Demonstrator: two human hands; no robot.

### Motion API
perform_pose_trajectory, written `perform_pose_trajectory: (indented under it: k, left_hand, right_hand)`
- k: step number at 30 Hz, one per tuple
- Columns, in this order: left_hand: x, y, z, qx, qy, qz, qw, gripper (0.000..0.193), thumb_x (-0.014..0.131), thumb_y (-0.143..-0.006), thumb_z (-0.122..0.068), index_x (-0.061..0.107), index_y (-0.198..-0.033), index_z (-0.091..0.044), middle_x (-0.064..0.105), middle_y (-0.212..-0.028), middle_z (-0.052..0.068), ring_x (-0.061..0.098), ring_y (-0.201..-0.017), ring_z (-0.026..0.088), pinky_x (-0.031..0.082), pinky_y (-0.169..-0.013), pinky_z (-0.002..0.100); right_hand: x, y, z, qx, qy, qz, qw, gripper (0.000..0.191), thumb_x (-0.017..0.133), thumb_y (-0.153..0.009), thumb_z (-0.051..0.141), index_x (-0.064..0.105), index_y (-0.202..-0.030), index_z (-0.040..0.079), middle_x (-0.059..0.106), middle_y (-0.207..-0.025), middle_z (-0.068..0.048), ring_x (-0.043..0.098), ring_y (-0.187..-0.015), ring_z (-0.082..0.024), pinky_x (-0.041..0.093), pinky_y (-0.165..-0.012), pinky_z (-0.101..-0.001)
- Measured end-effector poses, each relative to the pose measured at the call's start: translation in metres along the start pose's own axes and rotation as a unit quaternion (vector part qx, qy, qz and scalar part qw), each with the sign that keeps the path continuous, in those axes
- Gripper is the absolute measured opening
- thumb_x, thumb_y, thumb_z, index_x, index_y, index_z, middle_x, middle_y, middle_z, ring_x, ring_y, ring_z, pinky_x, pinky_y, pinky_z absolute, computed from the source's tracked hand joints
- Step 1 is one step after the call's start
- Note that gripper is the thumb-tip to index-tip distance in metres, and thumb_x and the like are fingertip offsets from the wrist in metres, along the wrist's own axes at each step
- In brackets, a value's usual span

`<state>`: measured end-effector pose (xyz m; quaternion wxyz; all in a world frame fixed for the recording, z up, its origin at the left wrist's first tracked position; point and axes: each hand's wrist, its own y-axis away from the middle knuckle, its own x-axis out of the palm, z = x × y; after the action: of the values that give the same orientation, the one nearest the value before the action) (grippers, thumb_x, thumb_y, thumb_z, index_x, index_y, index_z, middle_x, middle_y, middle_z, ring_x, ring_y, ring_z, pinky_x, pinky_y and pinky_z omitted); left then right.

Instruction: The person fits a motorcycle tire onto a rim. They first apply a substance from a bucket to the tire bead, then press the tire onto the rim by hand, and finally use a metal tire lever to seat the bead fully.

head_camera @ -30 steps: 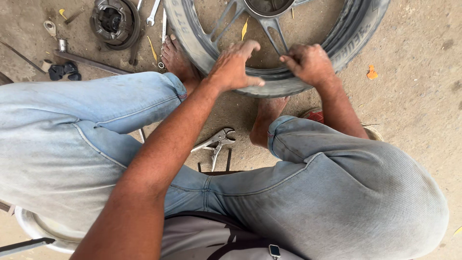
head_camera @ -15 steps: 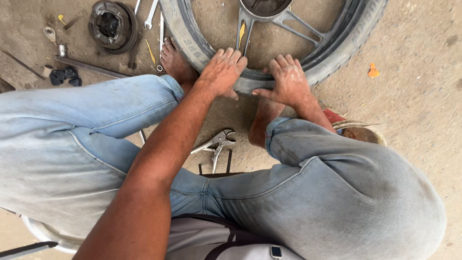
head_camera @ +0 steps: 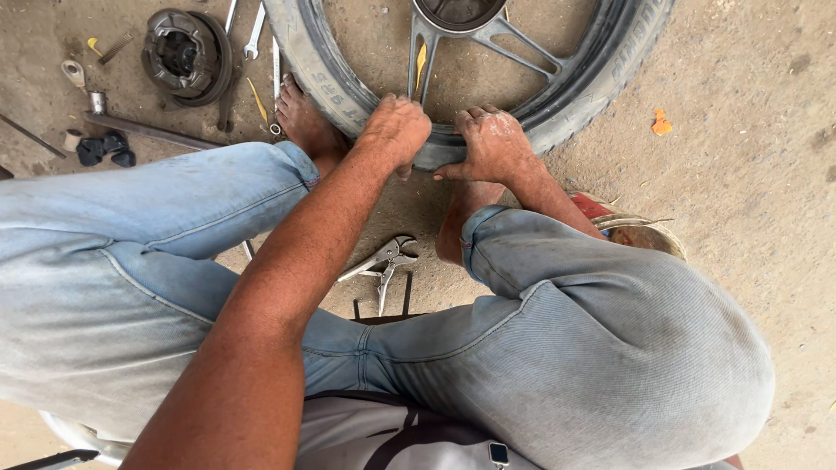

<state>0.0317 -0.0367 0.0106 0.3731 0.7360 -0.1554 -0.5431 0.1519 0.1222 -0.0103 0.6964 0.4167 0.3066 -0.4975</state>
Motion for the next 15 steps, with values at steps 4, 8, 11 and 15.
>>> perform_pose_trajectory:
  k: [4, 8, 11, 15]
  left_hand:
    - [-0.004, -0.001, 0.002, 0.001, 0.008, 0.05, 0.999, 0.065, 0.1, -0.059, -0.038, 0.078, -0.112, -0.008, 0.075, -0.113, 0.009, 0.066, -0.119, 0.026, 0.044, -0.109, 0.043]
    - [-0.008, 0.006, 0.002, -0.013, 0.094, 0.008, 0.995, 0.092, 0.104, -0.054, -0.035, 0.06, -0.13, -0.008, 0.07, -0.116, 0.011, 0.062, -0.119, 0.029, 0.039, -0.109, 0.051]
    - [-0.01, 0.003, 0.001, -0.025, 0.117, 0.026, 0.992, 0.099, 0.104, -0.054, -0.032, 0.054, -0.137, -0.009, 0.071, -0.116, 0.011, 0.062, -0.121, 0.03, 0.038, -0.113, 0.052]
    - [-0.007, -0.006, 0.006, -0.022, 0.207, 0.011, 0.978, 0.087, 0.098, -0.063, -0.041, 0.055, -0.131, -0.009, 0.07, -0.112, 0.011, 0.062, -0.117, 0.03, 0.038, -0.112, 0.05]
  right_hand:
    - [-0.005, 0.0, 0.007, 0.017, 0.01, 0.004, 1.0, 0.098, 0.089, -0.054, 0.076, 0.067, -0.107, -0.004, 0.068, -0.103, -0.022, 0.066, -0.102, -0.04, 0.053, -0.09, -0.0494]
    - [-0.008, 0.007, 0.021, 0.014, 0.041, -0.01, 0.999, 0.103, 0.087, -0.053, 0.076, 0.065, -0.117, -0.002, 0.066, -0.11, -0.018, 0.062, -0.108, -0.036, 0.05, -0.092, -0.0493]
    - [-0.008, 0.007, 0.023, 0.025, 0.055, 0.007, 0.998, 0.104, 0.087, -0.054, 0.076, 0.064, -0.12, -0.002, 0.064, -0.113, -0.017, 0.06, -0.113, -0.035, 0.048, -0.096, -0.0492]
    - [-0.014, 0.002, 0.012, 0.024, 0.035, 0.03, 0.999, 0.113, 0.089, -0.046, 0.075, 0.063, -0.125, -0.002, 0.065, -0.116, -0.018, 0.059, -0.117, -0.035, 0.046, -0.102, -0.0489]
